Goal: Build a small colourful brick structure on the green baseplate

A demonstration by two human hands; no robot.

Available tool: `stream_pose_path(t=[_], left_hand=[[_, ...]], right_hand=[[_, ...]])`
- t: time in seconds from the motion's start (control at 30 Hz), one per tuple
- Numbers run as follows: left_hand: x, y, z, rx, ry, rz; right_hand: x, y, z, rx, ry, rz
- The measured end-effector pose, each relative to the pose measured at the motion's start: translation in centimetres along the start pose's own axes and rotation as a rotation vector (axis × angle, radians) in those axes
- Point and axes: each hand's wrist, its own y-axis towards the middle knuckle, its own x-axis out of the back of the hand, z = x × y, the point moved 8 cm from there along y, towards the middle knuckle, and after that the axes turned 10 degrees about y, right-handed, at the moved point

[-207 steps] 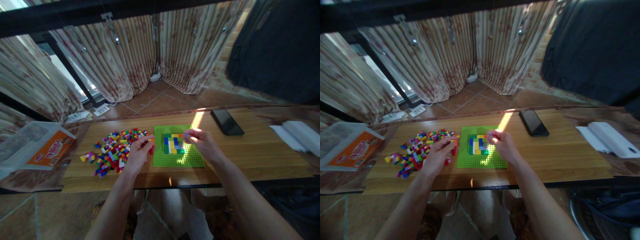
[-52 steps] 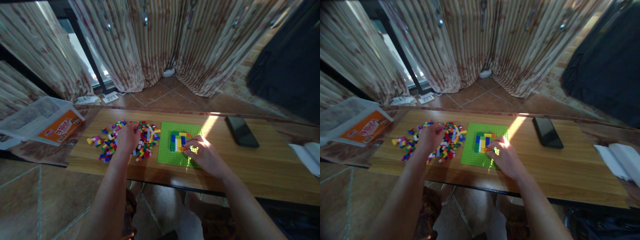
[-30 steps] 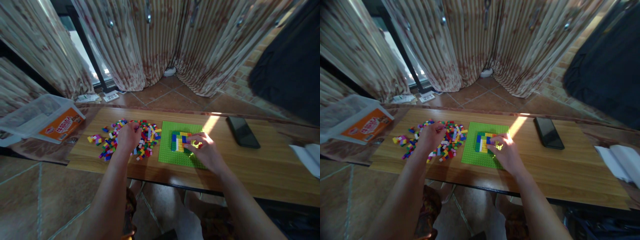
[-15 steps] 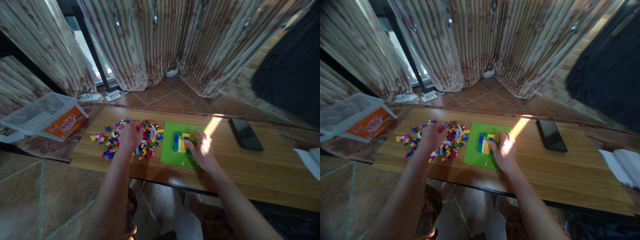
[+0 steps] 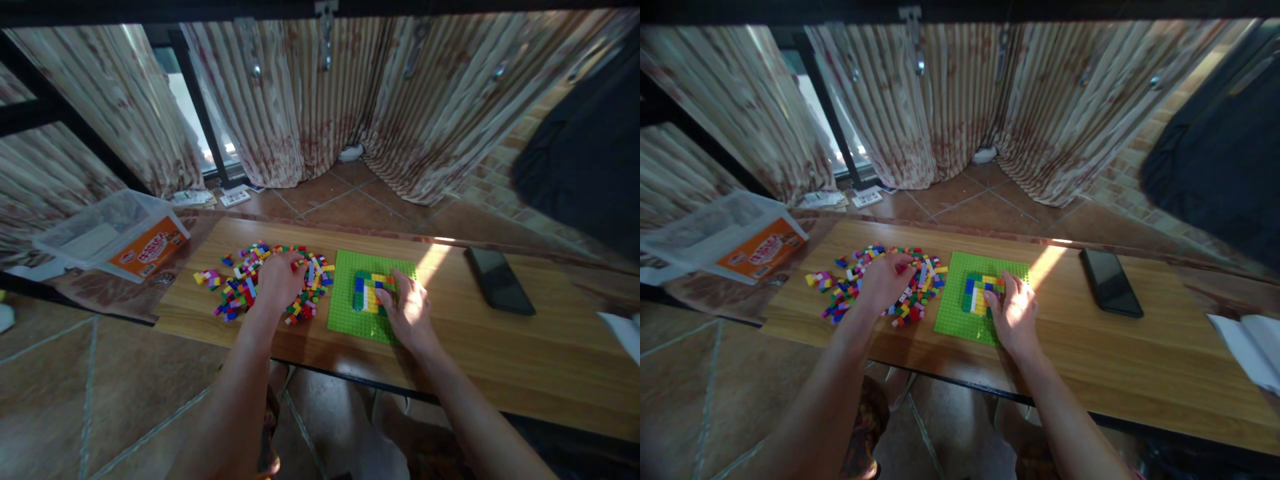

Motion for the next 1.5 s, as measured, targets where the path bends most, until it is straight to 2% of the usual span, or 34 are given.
stream_pose_path(t=[0.17,0.37,0.5,0.6,0.73,0.93,1.07,1.2,1.33,1.5], left_hand=[[-0.3,-0.5,-1.8,-0.106,0.14,-0.008],[-0.8,-0.7,-2.9,-0.03,0.281,-0.046],[-1.1,-0.6,-3.1,-0.015,0.275,-0.008],[-0.9,-0.6,-3.1,-0.008,0.302,0.023],[-0.6,-1.0,-3.3,0.01,0.366,0.039],[-0.8,-1.4,-3.2,0.024,0.406,0.044],[-0.6,-1.1,-2.9,-0.022,0.3,0.012],[-0.5,-1.1,-3.8,-0.083,-0.005,-0.026],[-1.4,-2.1,-6.7,-0.183,-0.312,0.003],[-2.5,-3.8,-9.9,-0.25,-0.432,0.042]], right_hand=[[-0.2,0.0,-0.1,-0.011,0.01,0.004],[0.4,0.5,-0.3,-0.025,0.105,-0.019],[1.9,1.2,-2.4,-0.238,0.323,-0.058],[3.3,1.3,-3.9,-0.383,0.404,-0.117],[4.0,1.3,-4.0,-0.394,0.441,-0.154],[3.5,1.3,-3.1,-0.37,0.43,-0.124],[3.5,1.5,-2.2,-0.331,0.412,-0.099],[3.8,1.5,-0.4,-0.288,0.409,-0.069],[2.6,0.9,1.8,-0.27,0.674,0.012],[0.6,0.0,3.3,-0.28,0.91,0.082]])
